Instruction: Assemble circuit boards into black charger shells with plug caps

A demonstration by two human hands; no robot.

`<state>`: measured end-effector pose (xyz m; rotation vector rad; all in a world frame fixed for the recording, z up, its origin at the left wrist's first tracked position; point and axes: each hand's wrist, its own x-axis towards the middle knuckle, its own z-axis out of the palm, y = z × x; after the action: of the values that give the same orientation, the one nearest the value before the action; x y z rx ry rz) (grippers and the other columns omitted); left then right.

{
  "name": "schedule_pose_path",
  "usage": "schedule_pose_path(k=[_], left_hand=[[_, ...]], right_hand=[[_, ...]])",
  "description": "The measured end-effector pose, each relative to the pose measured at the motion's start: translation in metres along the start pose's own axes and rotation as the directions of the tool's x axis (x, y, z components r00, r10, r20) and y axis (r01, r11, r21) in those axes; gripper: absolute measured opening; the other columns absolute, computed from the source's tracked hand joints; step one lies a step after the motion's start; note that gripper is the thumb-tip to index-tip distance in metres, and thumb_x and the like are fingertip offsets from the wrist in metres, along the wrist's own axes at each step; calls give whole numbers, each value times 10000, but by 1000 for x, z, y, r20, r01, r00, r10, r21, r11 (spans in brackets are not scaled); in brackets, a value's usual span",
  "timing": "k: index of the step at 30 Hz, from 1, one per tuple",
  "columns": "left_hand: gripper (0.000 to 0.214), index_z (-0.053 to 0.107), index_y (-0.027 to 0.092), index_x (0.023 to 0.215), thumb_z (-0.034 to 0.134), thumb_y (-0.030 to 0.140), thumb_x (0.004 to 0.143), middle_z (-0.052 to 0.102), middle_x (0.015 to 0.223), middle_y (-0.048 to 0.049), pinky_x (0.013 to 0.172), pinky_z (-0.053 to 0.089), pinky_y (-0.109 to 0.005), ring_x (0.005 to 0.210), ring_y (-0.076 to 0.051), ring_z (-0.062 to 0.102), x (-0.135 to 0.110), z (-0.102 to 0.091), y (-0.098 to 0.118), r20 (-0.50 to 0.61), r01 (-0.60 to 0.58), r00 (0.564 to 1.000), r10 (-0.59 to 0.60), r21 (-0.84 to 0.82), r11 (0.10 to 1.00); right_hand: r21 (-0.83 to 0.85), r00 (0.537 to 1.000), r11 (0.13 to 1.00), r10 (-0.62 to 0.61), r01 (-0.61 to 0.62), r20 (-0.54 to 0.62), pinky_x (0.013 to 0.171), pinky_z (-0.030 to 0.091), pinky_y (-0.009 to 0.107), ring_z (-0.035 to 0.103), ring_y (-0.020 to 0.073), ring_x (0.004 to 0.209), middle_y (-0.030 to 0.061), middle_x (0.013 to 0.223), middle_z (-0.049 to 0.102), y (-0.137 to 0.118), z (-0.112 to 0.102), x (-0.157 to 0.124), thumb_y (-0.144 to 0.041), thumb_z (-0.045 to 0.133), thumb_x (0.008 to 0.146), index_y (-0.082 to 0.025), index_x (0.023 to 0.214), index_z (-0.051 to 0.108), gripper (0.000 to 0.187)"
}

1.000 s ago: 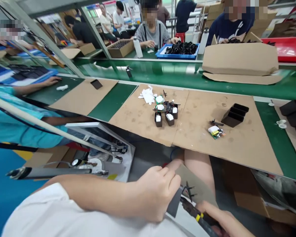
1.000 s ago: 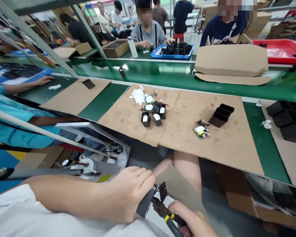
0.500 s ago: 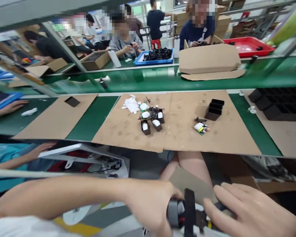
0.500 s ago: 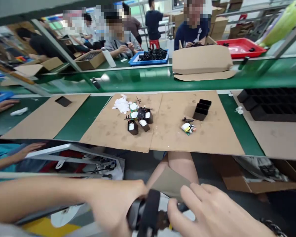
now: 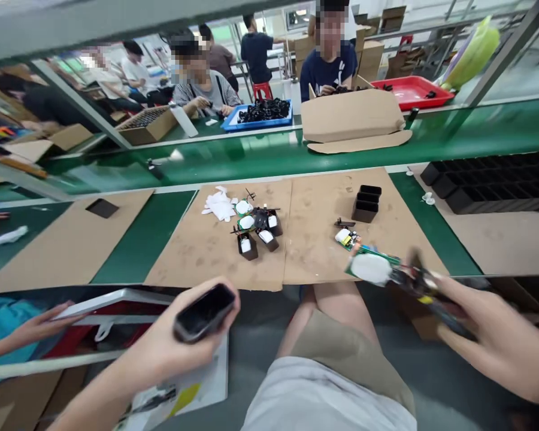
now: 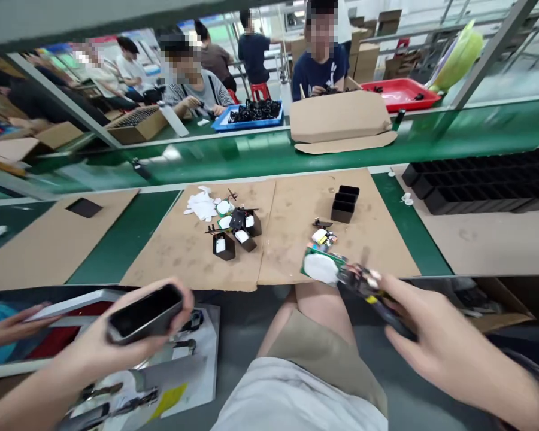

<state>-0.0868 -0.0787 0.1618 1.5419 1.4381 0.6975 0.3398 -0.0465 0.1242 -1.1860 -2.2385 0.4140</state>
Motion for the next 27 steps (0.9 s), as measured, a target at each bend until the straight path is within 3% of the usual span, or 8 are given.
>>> schedule_pose_path(k=[3, 9, 15, 18, 21, 23, 25, 27], left_hand=[[220, 588, 200, 879, 662, 220, 673, 594, 737, 12, 565, 437, -210, 626, -114, 532, 17, 26, -3, 91, 27, 996, -11, -176, 984], [202, 529, 193, 885, 644, 264, 735, 573, 778, 17, 684, 491, -247, 701, -120, 561, 58, 74, -48, -210, -127, 971, 110, -70, 989], [254, 547, 203, 925, 652, 266, 702, 565, 760, 28, 654, 468, -249, 677, -131, 550, 89, 82, -95, -415, -151, 879, 234, 224, 963], [267, 544, 209, 942, 656, 290, 714, 597, 800, 16, 718, 494, -275, 725, -150, 589, 100, 83, -106, -472, -149, 850, 236, 215, 965], [284, 564, 213, 970, 674, 283, 717, 630, 813, 12, 718, 502, -279, 730, -159, 622, 106, 88, -114, -536, -170, 785, 309, 294, 941], [285, 569, 211, 984, 677, 265, 726, 641, 819, 6, 709, 514, -277, 724, -160, 640, 108, 92, -120, -585, -233, 693, 422, 372, 899], [295, 559, 210, 987, 678, 266, 724, 637, 827, -4, 702, 527, -280, 720, -162, 648, 109, 97, -126, -624, -292, 601, 499, 410, 864], [323, 549, 212, 989, 686, 285, 706, 637, 838, -18, 707, 542, -290, 728, -170, 656, 109, 100, -131, -649, -303, 564, 511, 413, 859]], right_hand=[[322, 952, 919, 141, -227, 270, 666, 516, 303, 675, 241, 874, 43, 930, 701, -8, 43, 53, -153, 529, 705, -255, 1165, 636, 483], [380, 786, 736, 328, -560, 524, 508, 328, 231, 410, 117, 572, -47, 662, 462, -5, 105, 168, -139, 556, 624, -213, 856, 514, 247], [233, 432, 520, 301, -822, 850, 540, 496, 266, 581, 171, 610, 49, 671, 611, 4, 90, 219, -227, 591, 686, -200, 798, 519, 135], [243, 347, 391, 221, -888, 912, 739, 600, 354, 691, 222, 838, 114, 912, 704, 7, 57, 207, -290, 513, 741, -189, 948, 561, 235], [329, 432, 361, 257, -873, 864, 834, 600, 401, 699, 244, 909, 115, 1041, 713, 18, 23, 177, -389, 521, 757, -215, 1126, 576, 412], [256, 548, 571, 427, -780, 719, 835, 585, 421, 689, 277, 926, 94, 1074, 720, 35, 7, 151, -467, 597, 705, -279, 1184, 588, 516], [-29, 685, 776, 573, -630, 449, 824, 551, 456, 673, 313, 914, 91, 1071, 723, 63, -2, 124, -538, 649, 674, -337, 1249, 604, 611], [-423, 721, 725, 661, -544, 205, 715, 501, 492, 652, 327, 776, 136, 961, 722, 97, -2, 99, -609, 613, 756, -355, 1255, 628, 561]])
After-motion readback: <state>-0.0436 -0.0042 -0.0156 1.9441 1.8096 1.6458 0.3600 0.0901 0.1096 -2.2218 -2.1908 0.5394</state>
